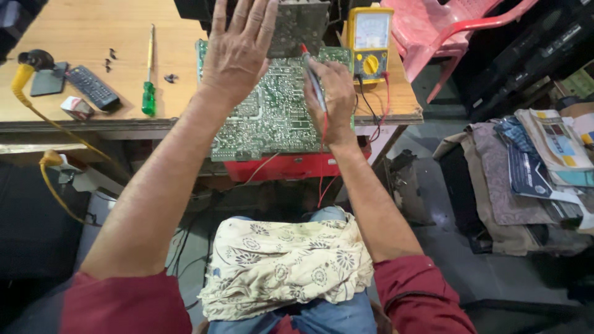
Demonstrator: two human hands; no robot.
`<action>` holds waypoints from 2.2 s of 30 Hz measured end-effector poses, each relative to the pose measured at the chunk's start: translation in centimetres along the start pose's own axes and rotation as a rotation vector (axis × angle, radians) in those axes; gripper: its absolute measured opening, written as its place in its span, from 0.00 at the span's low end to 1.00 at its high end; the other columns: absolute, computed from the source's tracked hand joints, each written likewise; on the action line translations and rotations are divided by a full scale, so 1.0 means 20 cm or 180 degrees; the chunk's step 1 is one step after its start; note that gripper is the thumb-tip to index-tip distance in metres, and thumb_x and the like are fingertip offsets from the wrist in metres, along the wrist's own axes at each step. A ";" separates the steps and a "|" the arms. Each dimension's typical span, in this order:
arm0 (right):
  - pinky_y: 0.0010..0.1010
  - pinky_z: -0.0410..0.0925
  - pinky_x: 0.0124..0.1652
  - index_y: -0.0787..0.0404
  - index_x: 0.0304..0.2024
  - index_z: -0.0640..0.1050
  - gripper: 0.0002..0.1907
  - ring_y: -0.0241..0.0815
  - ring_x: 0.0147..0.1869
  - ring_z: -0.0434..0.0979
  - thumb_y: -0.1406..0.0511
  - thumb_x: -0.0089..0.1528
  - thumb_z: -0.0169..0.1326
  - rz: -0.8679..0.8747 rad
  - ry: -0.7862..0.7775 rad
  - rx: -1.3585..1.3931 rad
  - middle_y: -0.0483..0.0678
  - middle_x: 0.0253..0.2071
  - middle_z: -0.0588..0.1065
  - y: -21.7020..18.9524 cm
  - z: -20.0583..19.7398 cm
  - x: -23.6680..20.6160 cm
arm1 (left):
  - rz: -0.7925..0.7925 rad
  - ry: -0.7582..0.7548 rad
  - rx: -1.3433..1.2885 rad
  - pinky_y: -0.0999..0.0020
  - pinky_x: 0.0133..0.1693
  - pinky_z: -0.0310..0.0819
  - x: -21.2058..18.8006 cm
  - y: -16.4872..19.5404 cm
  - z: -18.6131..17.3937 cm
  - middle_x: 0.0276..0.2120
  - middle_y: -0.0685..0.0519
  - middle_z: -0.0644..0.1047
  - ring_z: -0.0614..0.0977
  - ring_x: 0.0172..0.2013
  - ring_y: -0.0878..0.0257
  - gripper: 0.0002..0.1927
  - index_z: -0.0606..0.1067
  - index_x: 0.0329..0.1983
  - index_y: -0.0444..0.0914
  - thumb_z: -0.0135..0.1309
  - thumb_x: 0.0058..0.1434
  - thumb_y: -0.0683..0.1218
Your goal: The person tests a large green circuit board on a repair bench using a multimeter. They probe different points on the board with the red test lead, hold the board steady with the other hand, use a screwdriver to point at or adjust components, and reposition the board to probe additional areas.
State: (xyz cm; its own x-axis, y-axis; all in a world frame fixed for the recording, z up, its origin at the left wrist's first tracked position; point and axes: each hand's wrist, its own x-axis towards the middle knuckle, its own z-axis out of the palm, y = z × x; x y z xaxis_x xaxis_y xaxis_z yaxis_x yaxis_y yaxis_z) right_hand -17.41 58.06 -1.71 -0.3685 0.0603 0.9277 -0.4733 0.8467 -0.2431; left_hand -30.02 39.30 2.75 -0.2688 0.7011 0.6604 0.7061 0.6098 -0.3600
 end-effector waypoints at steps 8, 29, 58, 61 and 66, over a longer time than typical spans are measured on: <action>0.44 0.70 0.55 0.66 0.52 0.79 0.14 0.56 0.53 0.77 0.71 0.64 0.61 0.0161 0.0072 -0.0028 0.56 0.46 0.79 -0.03 0.00 0.00 | 0.0002 0.0051 -0.0046 0.41 0.74 0.39 0.01 0.01 -0.04 0.79 0.41 0.54 0.54 0.78 0.46 0.53 0.52 0.79 0.30 0.68 0.59 0.51; 0.42 0.70 0.55 0.65 0.51 0.79 0.13 0.53 0.54 0.77 0.70 0.64 0.62 0.0133 0.0047 -0.0128 0.54 0.45 0.80 -0.06 -0.02 0.02 | -0.0075 -0.0026 0.0173 0.42 0.75 0.38 0.00 0.02 -0.04 0.79 0.43 0.52 0.53 0.77 0.47 0.55 0.50 0.82 0.33 0.68 0.59 0.52; 0.43 0.68 0.53 0.65 0.51 0.80 0.15 0.54 0.53 0.78 0.69 0.62 0.63 -0.0081 -0.0020 -0.0350 0.55 0.43 0.80 -0.07 0.02 0.02 | -0.0068 0.0121 0.0092 0.41 0.74 0.38 0.01 0.04 -0.04 0.79 0.40 0.55 0.54 0.78 0.46 0.45 0.53 0.78 0.29 0.60 0.62 0.44; 0.44 0.68 0.54 0.65 0.52 0.80 0.15 0.54 0.53 0.78 0.69 0.63 0.63 -0.0071 -0.0029 -0.0360 0.55 0.43 0.81 -0.08 0.02 0.02 | -0.0100 0.0042 0.0046 0.41 0.74 0.38 0.01 0.04 -0.04 0.78 0.39 0.55 0.54 0.77 0.45 0.48 0.53 0.81 0.30 0.60 0.61 0.44; 0.44 0.68 0.54 0.65 0.52 0.79 0.14 0.53 0.54 0.78 0.68 0.64 0.62 -0.0033 -0.0088 -0.0268 0.55 0.44 0.81 -0.08 0.00 0.03 | -0.0103 0.0104 0.0341 0.42 0.75 0.38 0.02 0.05 -0.05 0.79 0.41 0.55 0.54 0.78 0.47 0.46 0.52 0.79 0.30 0.61 0.62 0.45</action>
State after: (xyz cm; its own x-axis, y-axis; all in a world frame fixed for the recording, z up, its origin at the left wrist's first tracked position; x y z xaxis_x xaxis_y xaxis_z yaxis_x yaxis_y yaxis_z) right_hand -16.86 56.70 -0.81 -0.3865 0.0375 0.9215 -0.4087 0.8887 -0.2076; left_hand -28.80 39.83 3.32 -0.2677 0.6690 0.6934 0.6227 0.6693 -0.4053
